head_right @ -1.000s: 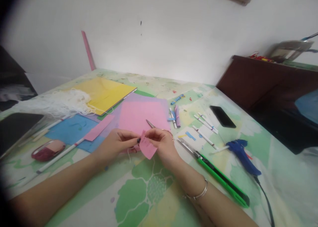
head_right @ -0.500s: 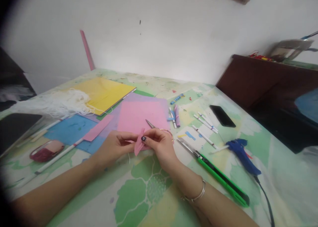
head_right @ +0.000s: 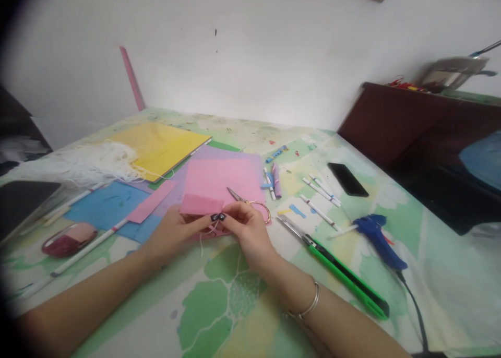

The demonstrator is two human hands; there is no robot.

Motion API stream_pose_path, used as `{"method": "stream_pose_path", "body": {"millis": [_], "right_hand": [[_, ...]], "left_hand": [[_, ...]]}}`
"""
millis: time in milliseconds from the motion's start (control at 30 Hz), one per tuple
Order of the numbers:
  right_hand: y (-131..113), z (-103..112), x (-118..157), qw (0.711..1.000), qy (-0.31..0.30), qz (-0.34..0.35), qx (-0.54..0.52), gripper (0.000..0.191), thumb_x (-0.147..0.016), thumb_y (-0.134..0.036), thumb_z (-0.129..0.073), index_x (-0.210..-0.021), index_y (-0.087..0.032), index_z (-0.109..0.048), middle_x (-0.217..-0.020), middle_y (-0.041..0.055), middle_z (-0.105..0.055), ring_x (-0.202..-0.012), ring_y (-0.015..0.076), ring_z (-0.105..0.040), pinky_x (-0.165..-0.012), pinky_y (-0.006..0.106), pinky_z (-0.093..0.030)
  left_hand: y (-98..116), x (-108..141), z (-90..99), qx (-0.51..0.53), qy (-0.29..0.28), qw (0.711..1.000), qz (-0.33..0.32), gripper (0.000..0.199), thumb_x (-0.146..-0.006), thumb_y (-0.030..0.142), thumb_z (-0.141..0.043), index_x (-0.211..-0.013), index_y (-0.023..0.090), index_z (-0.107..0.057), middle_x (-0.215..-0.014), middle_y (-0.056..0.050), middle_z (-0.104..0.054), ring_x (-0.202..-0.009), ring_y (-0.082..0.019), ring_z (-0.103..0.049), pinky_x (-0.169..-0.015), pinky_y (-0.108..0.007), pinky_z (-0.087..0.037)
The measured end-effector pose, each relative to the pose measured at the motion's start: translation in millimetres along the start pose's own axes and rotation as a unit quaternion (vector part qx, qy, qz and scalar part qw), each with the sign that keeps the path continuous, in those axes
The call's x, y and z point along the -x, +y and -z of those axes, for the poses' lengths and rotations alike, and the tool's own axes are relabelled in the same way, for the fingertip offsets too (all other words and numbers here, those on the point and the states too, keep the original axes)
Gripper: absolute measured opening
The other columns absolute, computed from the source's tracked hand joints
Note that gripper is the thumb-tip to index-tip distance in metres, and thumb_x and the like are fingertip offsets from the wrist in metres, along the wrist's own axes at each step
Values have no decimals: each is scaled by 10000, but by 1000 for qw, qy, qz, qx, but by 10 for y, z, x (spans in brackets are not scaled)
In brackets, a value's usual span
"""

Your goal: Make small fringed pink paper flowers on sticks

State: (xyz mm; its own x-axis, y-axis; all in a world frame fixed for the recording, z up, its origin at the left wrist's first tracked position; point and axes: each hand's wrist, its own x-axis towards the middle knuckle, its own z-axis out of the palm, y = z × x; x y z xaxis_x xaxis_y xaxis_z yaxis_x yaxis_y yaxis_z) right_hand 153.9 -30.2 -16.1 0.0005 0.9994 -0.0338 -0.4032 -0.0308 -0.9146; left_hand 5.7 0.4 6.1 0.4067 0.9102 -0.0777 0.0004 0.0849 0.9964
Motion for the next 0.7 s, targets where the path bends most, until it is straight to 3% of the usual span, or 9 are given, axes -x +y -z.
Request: {"method": "stream_pose_path", "body": {"millis": [267,467,700], "right_hand": [[-53,-10,-1,999,-31,-12,-25,182,-695,-290,-727,-770,-174,-609,-691,-6,-622,-645,121,-591,-670,288,-476],[-72,9,0,999,-40,-4,10,210,-667,-268,-753,-782,-173,-604,-646,-7,-637,-607,127,-601,-646,287,-484],[-84,24,-3,998,-52,-2,37,217,-650,-281,-760,-750,-179,-596,-637,-16,-631,-588,128,-600,-628,291,-482]], "left_hand": [[-92,-25,20,97,-31,994,44,172,-726,277,-695,-813,131,-720,-748,-62,-731,-701,-161,-669,-702,-269,-533],[-109,-44,33,81,-62,993,58,189,-718,313,-706,-753,130,-736,-734,-66,-722,-664,-122,-628,-655,-210,-492],[-109,-46,42,68,-60,994,57,196,-694,313,-725,-731,121,-732,-722,-80,-715,-642,-125,-616,-634,-220,-482]]}}
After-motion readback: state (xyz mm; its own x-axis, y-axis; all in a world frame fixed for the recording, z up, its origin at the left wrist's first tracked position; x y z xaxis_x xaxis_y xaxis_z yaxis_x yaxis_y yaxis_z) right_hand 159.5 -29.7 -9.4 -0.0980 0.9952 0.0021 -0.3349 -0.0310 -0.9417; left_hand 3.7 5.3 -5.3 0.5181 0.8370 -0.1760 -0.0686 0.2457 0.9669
